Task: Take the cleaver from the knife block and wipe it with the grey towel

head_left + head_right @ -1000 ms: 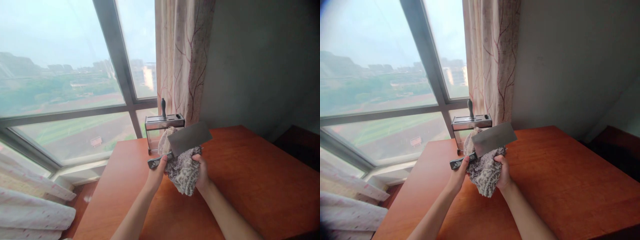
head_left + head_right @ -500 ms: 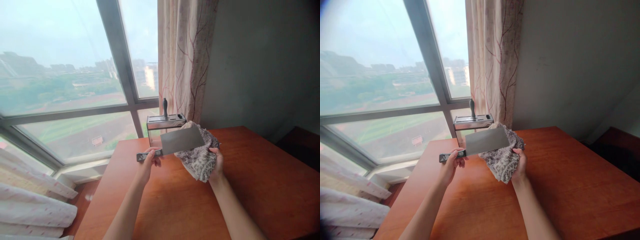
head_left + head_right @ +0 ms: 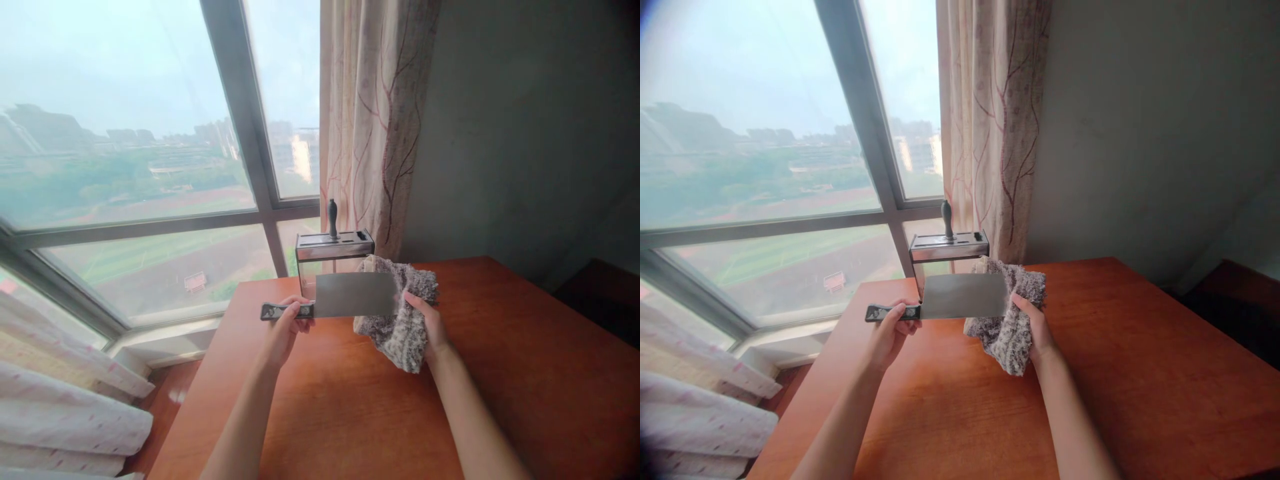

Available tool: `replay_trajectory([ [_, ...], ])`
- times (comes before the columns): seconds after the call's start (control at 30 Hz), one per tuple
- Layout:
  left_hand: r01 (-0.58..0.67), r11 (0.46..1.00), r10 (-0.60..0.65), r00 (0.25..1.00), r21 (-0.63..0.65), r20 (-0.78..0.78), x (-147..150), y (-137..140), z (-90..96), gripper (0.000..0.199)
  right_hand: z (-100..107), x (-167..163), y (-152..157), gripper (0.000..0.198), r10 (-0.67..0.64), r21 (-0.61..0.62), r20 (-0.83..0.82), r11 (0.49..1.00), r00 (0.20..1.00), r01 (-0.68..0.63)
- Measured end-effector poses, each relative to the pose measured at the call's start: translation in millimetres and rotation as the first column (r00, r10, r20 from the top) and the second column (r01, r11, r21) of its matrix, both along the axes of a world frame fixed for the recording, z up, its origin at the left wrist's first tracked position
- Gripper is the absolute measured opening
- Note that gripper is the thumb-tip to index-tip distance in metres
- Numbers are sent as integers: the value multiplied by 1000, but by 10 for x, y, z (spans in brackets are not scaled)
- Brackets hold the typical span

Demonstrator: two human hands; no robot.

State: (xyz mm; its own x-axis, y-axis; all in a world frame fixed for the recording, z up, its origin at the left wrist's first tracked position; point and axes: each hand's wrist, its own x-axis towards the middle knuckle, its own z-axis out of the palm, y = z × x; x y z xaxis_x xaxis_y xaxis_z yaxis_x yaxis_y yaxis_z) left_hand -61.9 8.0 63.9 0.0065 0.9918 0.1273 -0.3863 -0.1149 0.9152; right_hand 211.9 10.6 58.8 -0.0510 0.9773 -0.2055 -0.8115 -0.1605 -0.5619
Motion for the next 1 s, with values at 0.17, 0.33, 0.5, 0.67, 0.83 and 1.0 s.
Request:
replay_trajectory([
  [0.17,-84,996,86,969,-21,232,50,27,37,24,-10,-99,-37,31,107,25,57,994,993,-109],
  [0.33,-269,963,267,953,-2,143,126,22,75,30,-88,-290,-8,42,7,78,95,997,995,-15],
  [0.5,-331,937,346,917,109,-197,168,-57,123,36,-144,-333,27,39,-33,85,76,996,997,27],
  [0.67,-180,980,198,936,88,-292,206,-102,144,26,-122,-336,18,41,-39,94,113,995,993,28],
  [0.83,-164,986,162,960,10,-227,216,-83,46,20,-99,-373,-9,40,38,69,182,996,983,-51],
  [1.0,-191,981,192,981,-42,19,213,-73,79,24,-77,-390,-79,40,122,47,256,989,959,-139],
])
